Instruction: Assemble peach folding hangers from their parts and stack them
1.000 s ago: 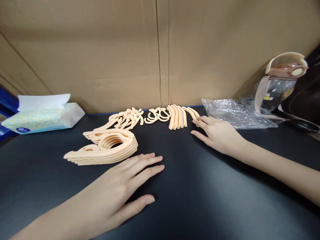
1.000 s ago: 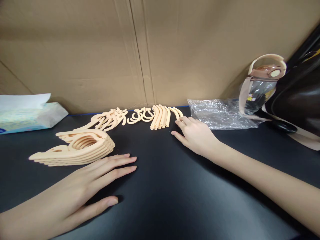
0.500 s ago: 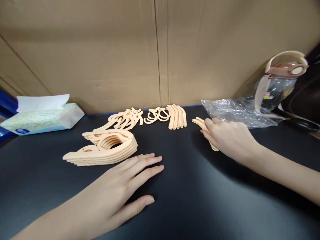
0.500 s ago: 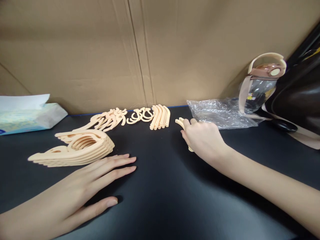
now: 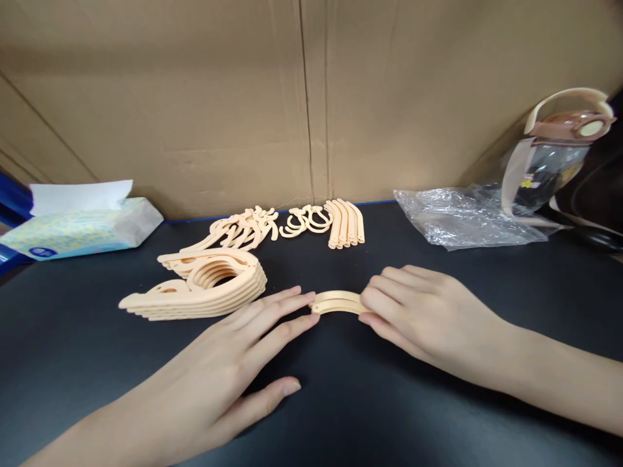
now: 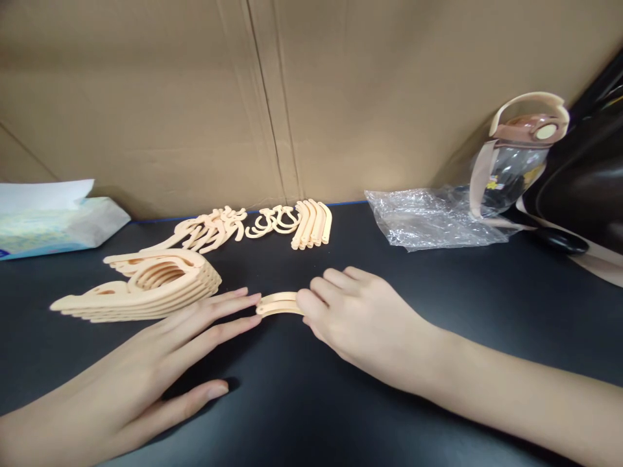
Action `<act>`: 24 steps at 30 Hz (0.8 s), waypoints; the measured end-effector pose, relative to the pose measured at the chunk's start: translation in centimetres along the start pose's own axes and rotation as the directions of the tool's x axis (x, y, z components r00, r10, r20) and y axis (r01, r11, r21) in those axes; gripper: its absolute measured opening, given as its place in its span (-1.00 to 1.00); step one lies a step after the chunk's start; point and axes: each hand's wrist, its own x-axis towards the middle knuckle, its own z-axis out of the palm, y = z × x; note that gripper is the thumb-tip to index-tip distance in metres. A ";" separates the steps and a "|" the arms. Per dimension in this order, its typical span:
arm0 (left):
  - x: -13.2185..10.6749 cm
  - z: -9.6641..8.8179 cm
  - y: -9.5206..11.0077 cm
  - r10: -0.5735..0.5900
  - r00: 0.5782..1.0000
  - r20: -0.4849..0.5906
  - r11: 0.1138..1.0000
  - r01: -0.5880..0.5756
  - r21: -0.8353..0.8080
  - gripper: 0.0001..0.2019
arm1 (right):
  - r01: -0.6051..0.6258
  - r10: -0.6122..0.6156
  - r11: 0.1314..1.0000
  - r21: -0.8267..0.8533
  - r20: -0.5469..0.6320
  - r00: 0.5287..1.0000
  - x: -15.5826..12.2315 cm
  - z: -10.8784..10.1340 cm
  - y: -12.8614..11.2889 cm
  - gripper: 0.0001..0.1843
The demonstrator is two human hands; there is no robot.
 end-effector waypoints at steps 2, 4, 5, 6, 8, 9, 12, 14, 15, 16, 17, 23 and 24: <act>0.1 0.1 0.0 0.016 1.000 0.003 1.000 -0.016 -0.006 -0.40 | 0.060 -0.060 0.998 0.030 -0.016 0.998 0.5 0.8 0.4 -0.75; 0.2 0.0 -0.1 0.021 1.000 0.020 1.000 -0.021 -0.007 -0.35 | 0.070 -0.069 0.996 0.048 -0.026 0.997 0.6 1.3 0.8 -0.75; 0.3 0.0 -0.1 0.019 0.999 0.031 1.000 -0.019 -0.002 -0.34 | 0.064 -0.063 0.996 0.060 -0.025 0.998 0.6 1.3 1.0 -0.76; 0.3 0.0 -0.1 0.015 0.999 0.041 1.000 -0.016 0.008 -0.34 | 0.053 -0.052 0.995 0.079 -0.015 0.999 0.5 1.2 1.2 -0.77; 0.4 0.0 -0.1 0.005 0.998 0.059 0.999 -0.008 0.049 -0.34 | 0.031 -0.035 0.993 0.117 0.026 0.999 0.2 0.8 1.5 -0.80; 0.4 0.1 0.0 0.000 0.998 0.066 0.997 -0.005 0.075 -0.34 | 0.027 -0.034 0.992 0.125 0.051 0.998 0.1 0.6 1.7 -0.82; 0.3 0.2 0.0 0.010 0.999 0.050 0.988 -0.017 0.153 -0.32 | 0.029 -0.038 0.994 0.101 0.088 0.995 -0.1 0.5 2.0 -0.85; 0.2 0.4 0.0 0.026 1.000 0.014 0.978 -0.028 0.206 -0.30 | 0.021 -0.028 0.996 0.084 0.088 0.996 0.0 0.8 2.3 -0.85; 0.2 0.4 0.0 0.031 1.000 -0.007 0.972 -0.028 0.234 -0.29 | 0.015 -0.022 0.997 0.081 0.088 0.996 0.0 1.1 2.4 -0.85; 0.2 0.5 0.1 0.036 0.999 -0.024 0.964 -0.028 0.263 -0.29 | 0.008 -0.015 0.997 0.076 0.087 0.996 0.0 1.4 2.5 -0.85; 0.2 0.5 0.1 0.045 0.998 -0.039 0.957 -0.032 0.288 -0.29 | 0.001 -0.007 0.998 0.069 0.084 0.996 0.1 1.6 2.6 -0.83; 0.6 0.4 0.4 0.076 0.995 -0.064 0.935 -0.048 0.352 -0.30 | -0.049 0.048 0.998 0.046 0.021 0.999 0.3 2.5 2.8 -0.82; 0.6 0.4 0.4 0.071 0.995 -0.068 0.937 -0.043 0.348 -0.30 | -0.052 0.051 0.998 0.047 0.012 0.999 0.3 2.5 2.8 -0.83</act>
